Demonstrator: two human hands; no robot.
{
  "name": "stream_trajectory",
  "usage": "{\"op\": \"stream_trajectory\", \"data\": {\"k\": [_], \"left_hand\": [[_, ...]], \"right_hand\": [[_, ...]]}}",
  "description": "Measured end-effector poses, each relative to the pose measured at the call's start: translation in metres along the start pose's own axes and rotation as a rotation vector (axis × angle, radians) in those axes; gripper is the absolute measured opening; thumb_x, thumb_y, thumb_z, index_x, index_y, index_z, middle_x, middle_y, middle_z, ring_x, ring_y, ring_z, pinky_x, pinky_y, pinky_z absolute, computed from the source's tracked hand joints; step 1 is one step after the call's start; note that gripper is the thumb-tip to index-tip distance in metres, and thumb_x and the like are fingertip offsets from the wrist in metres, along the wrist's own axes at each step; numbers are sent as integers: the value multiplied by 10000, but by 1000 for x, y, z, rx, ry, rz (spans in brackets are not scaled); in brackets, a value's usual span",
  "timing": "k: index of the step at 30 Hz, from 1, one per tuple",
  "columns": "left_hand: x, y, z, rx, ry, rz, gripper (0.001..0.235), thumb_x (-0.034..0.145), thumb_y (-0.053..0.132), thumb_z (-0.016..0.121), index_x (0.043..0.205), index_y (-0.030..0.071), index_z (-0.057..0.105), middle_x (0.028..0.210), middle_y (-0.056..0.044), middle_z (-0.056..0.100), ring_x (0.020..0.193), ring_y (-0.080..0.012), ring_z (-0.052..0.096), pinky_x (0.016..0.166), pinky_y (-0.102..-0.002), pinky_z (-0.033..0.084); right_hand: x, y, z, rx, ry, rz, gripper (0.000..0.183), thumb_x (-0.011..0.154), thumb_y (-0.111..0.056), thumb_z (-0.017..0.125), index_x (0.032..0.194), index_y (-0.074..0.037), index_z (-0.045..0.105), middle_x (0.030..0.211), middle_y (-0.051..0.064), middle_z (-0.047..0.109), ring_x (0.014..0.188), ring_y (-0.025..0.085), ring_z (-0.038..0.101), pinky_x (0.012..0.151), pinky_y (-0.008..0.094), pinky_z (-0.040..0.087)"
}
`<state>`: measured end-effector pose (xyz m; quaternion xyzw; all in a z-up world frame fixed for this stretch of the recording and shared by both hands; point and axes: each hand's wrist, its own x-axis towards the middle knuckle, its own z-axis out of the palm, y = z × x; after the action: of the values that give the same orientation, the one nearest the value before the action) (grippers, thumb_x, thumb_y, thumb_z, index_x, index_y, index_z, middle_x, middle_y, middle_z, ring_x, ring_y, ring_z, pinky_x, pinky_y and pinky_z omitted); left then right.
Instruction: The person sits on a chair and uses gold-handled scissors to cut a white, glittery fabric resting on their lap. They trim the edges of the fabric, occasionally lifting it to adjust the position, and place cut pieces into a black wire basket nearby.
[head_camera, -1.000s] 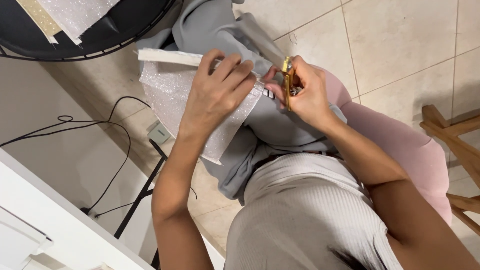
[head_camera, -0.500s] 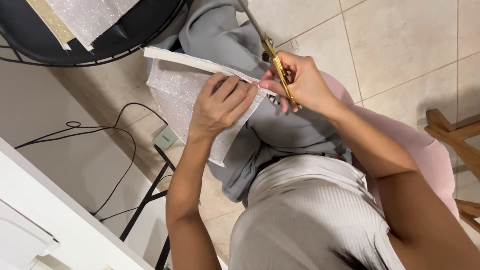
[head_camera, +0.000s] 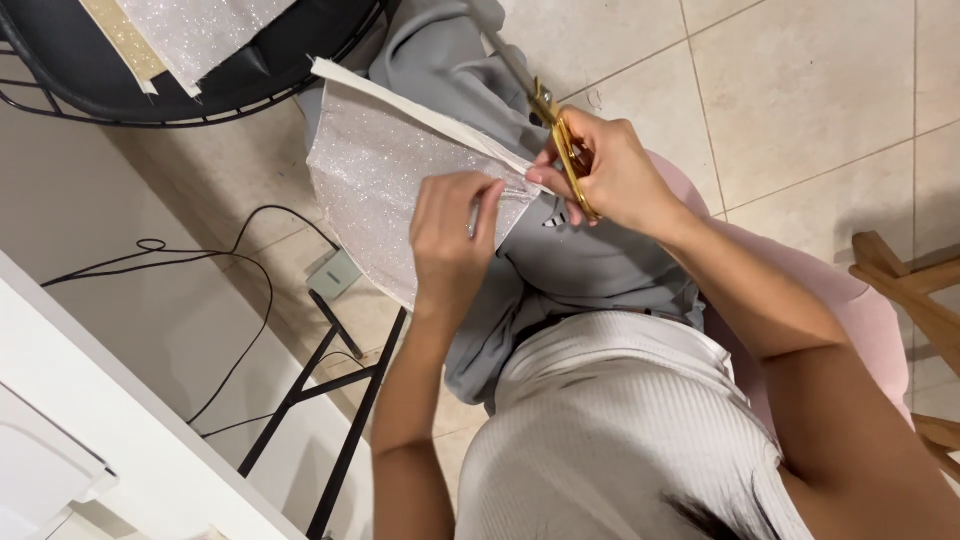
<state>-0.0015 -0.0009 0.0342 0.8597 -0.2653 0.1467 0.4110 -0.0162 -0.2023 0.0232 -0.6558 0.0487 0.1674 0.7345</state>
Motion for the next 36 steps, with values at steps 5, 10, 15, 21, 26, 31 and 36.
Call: {"op": "stream_trajectory", "data": {"k": [5, 10, 15, 21, 26, 31, 36], "left_hand": [[6, -13, -17, 105, 8, -4, 72, 947, 109, 780, 1000, 73, 746, 930, -49, 658, 896, -251, 636, 816, -375, 516], [26, 5, -26, -87, -217, -406, 174, 965, 103, 759, 933, -61, 713, 805, -229, 672, 698, -380, 693, 576, -428, 544], [22, 17, -18, -645, -216, -995, 315, 965, 242, 731, 1143, -5, 650, 705, -142, 701, 394, -113, 564, 287, -199, 420], [13, 13, 3, -868, -311, -1078, 339, 924, 171, 751, 1075, -102, 616, 560, -174, 640, 332, -173, 584, 229, -234, 456], [-5, 2, 17, -948, -199, -1124, 280, 937, 181, 760, 982, -76, 657, 618, -189, 639, 376, -197, 620, 263, -243, 505], [-17, 9, 19, -966, -41, -1115, 233, 919, 112, 783, 1019, -72, 681, 769, -229, 706, 551, -272, 736, 438, -280, 636], [-27, 0, 24, -1002, 62, -1020, 174, 955, 65, 749, 1048, -61, 673, 939, -204, 745, 820, -288, 785, 649, -303, 690]], "right_hand": [[-5, 0, 1, -241, 49, -91, 233, 921, 16, 776, 892, 82, 554, 817, 224, 667, 386, 209, 623, 309, 250, 486], [-5, 20, -2, -276, 101, -131, 207, 904, 38, 785, 899, 81, 582, 773, 219, 655, 398, 210, 616, 318, 247, 476], [-10, 15, 2, -299, 120, -146, 227, 904, 9, 800, 870, 47, 578, 762, 160, 661, 412, 190, 619, 319, 231, 472], [-14, 16, -1, -569, 139, -279, 272, 877, -7, 829, 835, -26, 562, 645, 96, 542, 493, 239, 586, 440, 312, 440], [-15, 11, 0, -464, 120, -263, 291, 891, -27, 837, 817, -23, 556, 649, 110, 592, 476, 186, 618, 410, 241, 446], [-16, -4, 2, -368, 124, -214, 291, 905, -46, 842, 837, 3, 563, 769, 152, 689, 492, 198, 659, 410, 245, 496], [-30, -15, -18, -381, 218, -115, 339, 874, -119, 900, 988, 37, 621, 809, 168, 663, 489, 163, 586, 423, 251, 448]]}}
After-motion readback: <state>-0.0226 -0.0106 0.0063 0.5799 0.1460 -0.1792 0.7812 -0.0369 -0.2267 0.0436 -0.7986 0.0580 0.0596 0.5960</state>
